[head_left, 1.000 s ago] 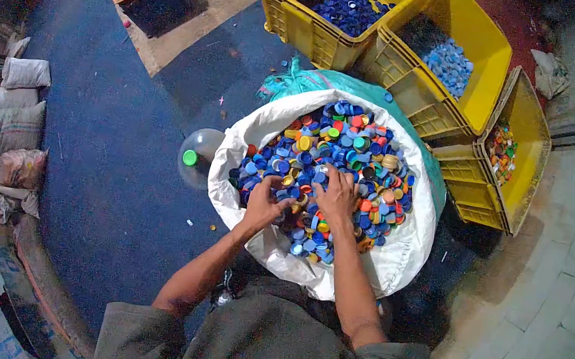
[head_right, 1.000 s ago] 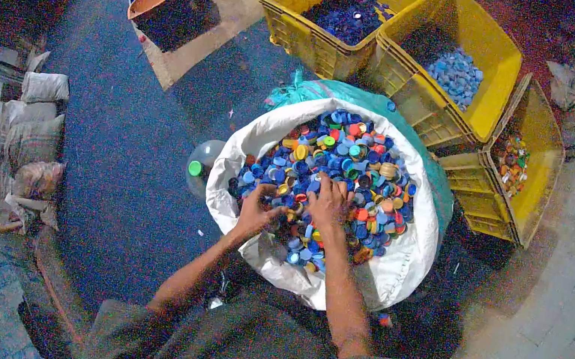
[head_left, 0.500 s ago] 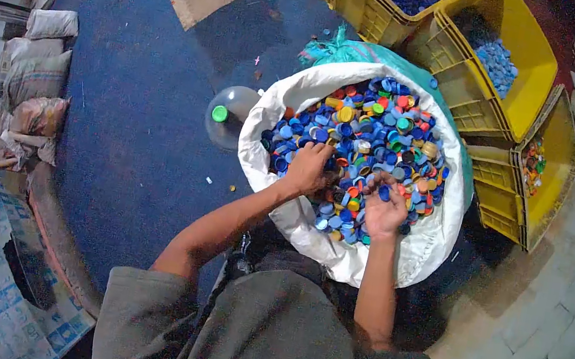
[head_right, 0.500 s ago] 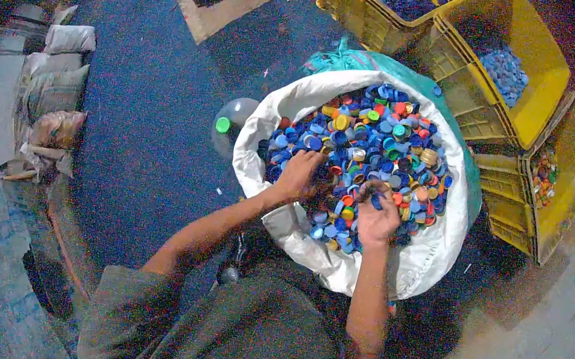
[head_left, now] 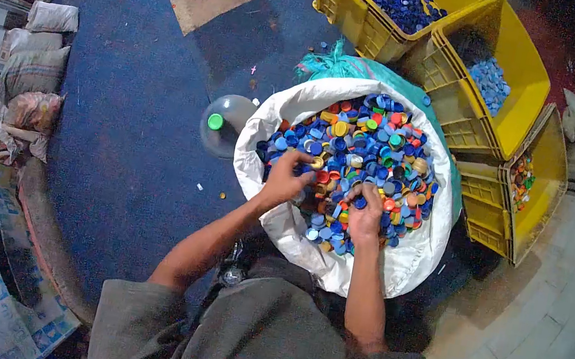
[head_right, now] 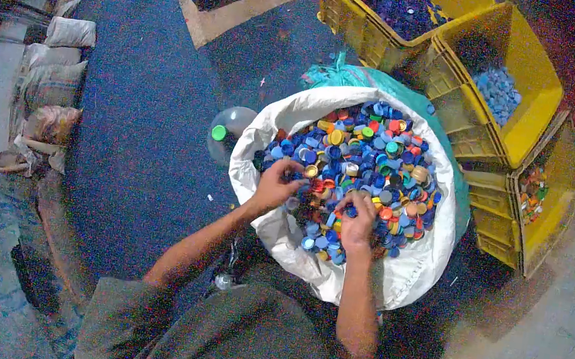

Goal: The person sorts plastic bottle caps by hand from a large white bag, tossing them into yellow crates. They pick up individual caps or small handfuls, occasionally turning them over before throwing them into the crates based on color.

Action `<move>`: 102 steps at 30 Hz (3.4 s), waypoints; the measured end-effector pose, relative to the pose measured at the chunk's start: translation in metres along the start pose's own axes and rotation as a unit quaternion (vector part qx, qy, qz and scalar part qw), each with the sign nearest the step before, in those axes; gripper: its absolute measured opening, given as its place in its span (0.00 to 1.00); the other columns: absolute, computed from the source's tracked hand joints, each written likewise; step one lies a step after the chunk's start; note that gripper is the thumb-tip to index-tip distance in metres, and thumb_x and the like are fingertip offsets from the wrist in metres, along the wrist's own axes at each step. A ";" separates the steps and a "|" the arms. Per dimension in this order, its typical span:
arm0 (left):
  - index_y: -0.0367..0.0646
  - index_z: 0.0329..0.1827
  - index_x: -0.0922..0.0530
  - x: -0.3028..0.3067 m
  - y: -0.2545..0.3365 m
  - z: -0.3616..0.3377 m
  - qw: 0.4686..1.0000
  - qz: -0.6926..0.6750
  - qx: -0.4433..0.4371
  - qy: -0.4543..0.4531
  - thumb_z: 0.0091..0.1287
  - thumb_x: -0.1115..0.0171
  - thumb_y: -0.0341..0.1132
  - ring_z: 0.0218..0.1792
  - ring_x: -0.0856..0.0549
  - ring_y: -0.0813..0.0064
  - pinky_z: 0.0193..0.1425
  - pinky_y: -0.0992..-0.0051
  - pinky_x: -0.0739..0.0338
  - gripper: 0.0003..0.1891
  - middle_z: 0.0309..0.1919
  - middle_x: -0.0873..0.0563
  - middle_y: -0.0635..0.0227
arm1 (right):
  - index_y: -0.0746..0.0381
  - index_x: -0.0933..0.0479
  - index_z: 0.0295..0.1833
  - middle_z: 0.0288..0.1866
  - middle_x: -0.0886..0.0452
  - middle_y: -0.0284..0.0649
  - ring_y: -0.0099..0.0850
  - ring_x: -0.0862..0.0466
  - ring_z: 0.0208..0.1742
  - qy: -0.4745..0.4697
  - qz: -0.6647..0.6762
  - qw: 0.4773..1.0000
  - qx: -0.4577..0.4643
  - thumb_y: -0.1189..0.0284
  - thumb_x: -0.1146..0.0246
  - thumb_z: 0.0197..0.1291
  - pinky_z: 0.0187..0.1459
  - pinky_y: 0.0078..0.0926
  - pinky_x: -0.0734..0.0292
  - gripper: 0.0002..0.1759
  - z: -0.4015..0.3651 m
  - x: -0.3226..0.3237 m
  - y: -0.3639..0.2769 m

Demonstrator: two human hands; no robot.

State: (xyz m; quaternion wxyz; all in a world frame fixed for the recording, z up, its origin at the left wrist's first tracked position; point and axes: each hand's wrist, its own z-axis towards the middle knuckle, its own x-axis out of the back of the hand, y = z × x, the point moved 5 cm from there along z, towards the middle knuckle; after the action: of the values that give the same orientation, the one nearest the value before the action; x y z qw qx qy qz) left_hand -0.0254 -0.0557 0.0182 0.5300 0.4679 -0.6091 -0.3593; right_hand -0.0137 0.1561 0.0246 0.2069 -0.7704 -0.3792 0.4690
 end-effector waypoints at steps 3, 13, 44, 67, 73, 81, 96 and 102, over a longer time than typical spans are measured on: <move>0.40 0.44 0.24 0.023 -0.006 -0.012 0.923 -0.349 0.157 0.022 0.54 0.41 0.27 0.34 0.22 0.77 0.41 0.75 0.24 0.13 0.35 0.21 0.69 | 0.61 0.28 0.31 0.26 0.26 0.31 0.22 0.28 0.27 0.006 -0.417 0.902 0.115 0.67 0.32 0.54 0.30 0.21 0.32 0.13 0.026 -0.001 0.008; 0.40 0.36 0.24 0.064 -0.037 -0.040 0.875 -0.376 0.286 0.108 0.61 0.37 0.31 0.26 0.24 0.81 0.26 0.79 0.28 0.06 0.26 0.23 0.71 | 0.62 0.26 0.47 0.45 0.25 0.47 0.47 0.20 0.44 -0.125 -0.714 0.656 0.211 0.67 0.29 0.46 0.42 0.45 0.23 0.23 0.041 -0.119 0.033; 0.37 0.46 0.23 0.034 -0.042 -0.007 0.988 0.002 0.137 0.070 0.49 0.26 0.34 0.43 0.16 0.70 0.49 0.72 0.22 0.22 0.41 0.15 0.60 | 0.65 0.28 0.52 0.32 0.24 0.37 0.26 0.27 0.25 -0.050 -0.049 0.996 -0.061 0.64 0.49 0.62 0.27 0.26 0.32 0.19 0.008 -0.033 0.017; 0.40 0.52 0.24 0.016 -0.028 0.038 0.976 0.208 -0.059 0.020 0.56 0.41 0.29 0.43 0.18 0.50 0.47 0.58 0.24 0.18 0.39 0.17 0.51 | 0.63 0.29 0.53 0.45 0.23 0.43 0.34 0.24 0.42 0.004 0.090 0.992 -0.089 0.69 0.45 0.54 0.48 0.32 0.29 0.20 -0.011 0.005 0.010; 0.37 0.41 0.20 0.019 -0.028 0.037 0.996 0.018 0.024 0.089 0.56 0.44 0.30 0.33 0.19 0.63 0.39 0.68 0.23 0.11 0.31 0.19 0.59 | 0.63 0.29 0.52 0.44 0.22 0.43 0.36 0.23 0.44 0.016 0.102 0.991 -0.087 0.69 0.45 0.53 0.49 0.34 0.30 0.20 -0.009 -0.004 0.003; 0.38 0.48 0.25 -0.023 0.007 0.033 0.815 -0.508 0.262 -0.094 0.57 0.51 0.30 0.39 0.20 0.63 0.42 0.69 0.22 0.16 0.40 0.20 0.59 | 0.68 0.27 0.47 0.44 0.21 0.50 0.45 0.22 0.49 0.040 0.253 0.965 -0.059 0.73 0.44 0.43 0.57 0.41 0.30 0.21 0.000 -0.005 0.002; 0.36 0.45 0.26 -0.049 0.188 0.211 0.687 -0.706 0.120 -0.121 0.60 0.38 0.39 0.42 0.22 0.67 0.48 0.67 0.24 0.17 0.42 0.20 0.58 | 0.68 0.28 0.36 0.39 0.22 0.48 0.43 0.23 0.41 -0.245 0.349 0.891 0.153 0.69 0.51 0.52 0.49 0.42 0.26 0.13 0.144 -0.120 -0.171; 0.31 0.56 0.33 0.003 0.260 0.236 0.754 -0.640 0.102 -0.105 0.63 0.44 0.48 0.51 0.24 0.57 0.58 0.63 0.30 0.28 0.53 0.25 0.48 | 0.68 0.33 0.32 0.44 0.24 0.50 0.45 0.25 0.50 -0.078 0.298 0.940 0.149 0.73 0.47 0.45 0.60 0.44 0.32 0.09 0.166 -0.134 -0.237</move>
State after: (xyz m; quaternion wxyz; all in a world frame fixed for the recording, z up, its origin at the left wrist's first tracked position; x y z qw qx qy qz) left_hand -0.3060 0.0065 0.2198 0.0579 0.7592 -0.2521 -0.5972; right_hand -0.2887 0.1942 0.1816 0.1396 -0.7694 -0.0736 0.6189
